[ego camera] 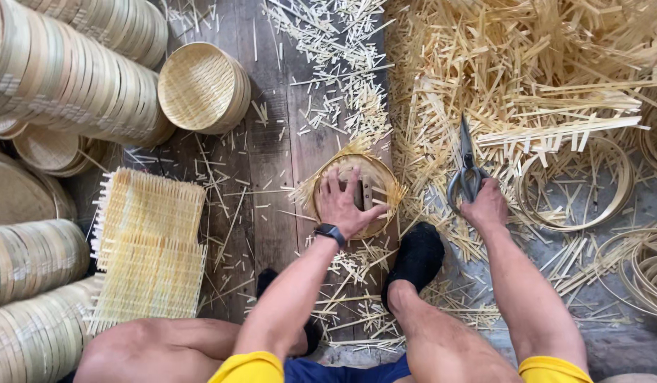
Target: The person assembles bamboo steamer lids by placing a woven mat onto a circular frame, pressing it into place using a wooden mold, and trimming the excess material with shears.
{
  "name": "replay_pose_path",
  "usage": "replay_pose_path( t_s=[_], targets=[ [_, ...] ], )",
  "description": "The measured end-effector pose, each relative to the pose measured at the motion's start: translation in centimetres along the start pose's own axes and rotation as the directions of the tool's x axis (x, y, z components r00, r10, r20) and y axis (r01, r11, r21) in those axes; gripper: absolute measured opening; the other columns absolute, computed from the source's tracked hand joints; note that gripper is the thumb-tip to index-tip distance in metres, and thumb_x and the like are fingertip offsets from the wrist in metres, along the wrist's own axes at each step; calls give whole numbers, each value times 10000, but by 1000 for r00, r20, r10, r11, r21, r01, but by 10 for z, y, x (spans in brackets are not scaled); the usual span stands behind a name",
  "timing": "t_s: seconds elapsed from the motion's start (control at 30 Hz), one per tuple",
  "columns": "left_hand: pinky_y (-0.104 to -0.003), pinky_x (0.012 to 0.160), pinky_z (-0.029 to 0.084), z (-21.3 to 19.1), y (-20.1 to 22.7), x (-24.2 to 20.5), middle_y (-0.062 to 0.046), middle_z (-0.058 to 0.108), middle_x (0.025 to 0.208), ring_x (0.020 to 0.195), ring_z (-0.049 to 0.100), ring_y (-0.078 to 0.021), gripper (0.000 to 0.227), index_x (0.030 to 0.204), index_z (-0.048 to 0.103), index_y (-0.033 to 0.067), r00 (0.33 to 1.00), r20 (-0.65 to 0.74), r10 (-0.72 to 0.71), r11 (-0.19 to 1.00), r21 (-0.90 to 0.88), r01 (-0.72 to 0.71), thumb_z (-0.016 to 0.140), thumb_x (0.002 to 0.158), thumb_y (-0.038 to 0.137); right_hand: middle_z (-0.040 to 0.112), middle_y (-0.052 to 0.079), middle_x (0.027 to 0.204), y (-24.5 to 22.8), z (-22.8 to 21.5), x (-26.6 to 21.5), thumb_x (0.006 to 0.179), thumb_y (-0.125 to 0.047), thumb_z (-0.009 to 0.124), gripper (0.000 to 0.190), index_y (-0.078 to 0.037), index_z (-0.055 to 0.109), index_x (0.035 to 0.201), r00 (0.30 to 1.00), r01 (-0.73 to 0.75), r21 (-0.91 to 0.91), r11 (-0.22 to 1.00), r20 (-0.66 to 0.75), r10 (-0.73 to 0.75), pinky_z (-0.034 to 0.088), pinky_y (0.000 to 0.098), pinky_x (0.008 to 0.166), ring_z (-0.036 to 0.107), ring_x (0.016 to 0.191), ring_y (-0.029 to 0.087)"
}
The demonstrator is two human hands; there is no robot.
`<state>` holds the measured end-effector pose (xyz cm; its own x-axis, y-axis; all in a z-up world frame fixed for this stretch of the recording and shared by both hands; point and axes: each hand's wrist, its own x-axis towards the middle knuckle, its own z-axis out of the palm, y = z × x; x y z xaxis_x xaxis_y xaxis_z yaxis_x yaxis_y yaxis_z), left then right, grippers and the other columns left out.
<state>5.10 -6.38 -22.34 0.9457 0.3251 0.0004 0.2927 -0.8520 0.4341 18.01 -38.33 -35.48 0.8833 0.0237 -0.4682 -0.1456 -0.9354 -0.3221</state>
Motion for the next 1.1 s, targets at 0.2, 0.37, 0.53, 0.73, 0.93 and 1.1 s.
replay_pose_path(
  t_s=[0.2,0.37,0.53,0.73,0.93,1.1],
  targets=[
    [-682,1082,336,-2,-9,12,-133,575,1378,1356,376,-525,761,1375,639,277,999,7,48,998,27,-49,817,667,490,728,192,981,6,-9,-10,720,-142,799,550,40,599,1198,966,-152,166,974,231,112,575,425,897,727,906,311],
    [-707,1081,340,1,-21,11,-75,635,1282,1333,407,-520,736,1280,712,229,986,-56,154,982,122,-147,818,611,517,719,125,864,1,-17,-58,641,-254,942,561,48,665,1024,978,-61,436,898,206,-33,566,373,704,675,747,229],
    [-623,1144,347,11,-51,11,-74,590,1422,1358,410,-447,654,1315,662,262,914,168,369,928,-10,-373,794,718,494,702,128,795,-61,-27,-102,849,-395,785,476,-1,641,1075,973,-104,543,833,228,-27,531,320,511,635,573,183],
    [-652,1103,303,-1,-46,1,-210,417,1437,1349,357,-468,1106,1514,336,149,982,113,154,987,33,-159,878,601,459,641,50,725,-123,-49,-132,923,-470,690,466,-8,632,931,969,113,789,604,47,-243,555,270,467,626,545,126],
    [-568,1151,338,0,-54,-1,-158,421,1419,1334,369,-445,1182,1522,333,133,981,165,98,993,-84,-85,952,556,419,569,62,594,-175,-17,-148,951,-453,722,492,31,645,900,935,-114,729,675,309,-176,466,281,409,568,446,151],
    [-552,1187,341,2,-59,1,-153,407,1466,1387,351,-433,1210,1559,323,159,971,183,157,987,-51,-150,947,554,413,571,20,524,-169,-13,-137,875,-483,712,452,-32,690,865,871,-252,437,864,492,6,467,302,342,551,382,153]
  ],
)
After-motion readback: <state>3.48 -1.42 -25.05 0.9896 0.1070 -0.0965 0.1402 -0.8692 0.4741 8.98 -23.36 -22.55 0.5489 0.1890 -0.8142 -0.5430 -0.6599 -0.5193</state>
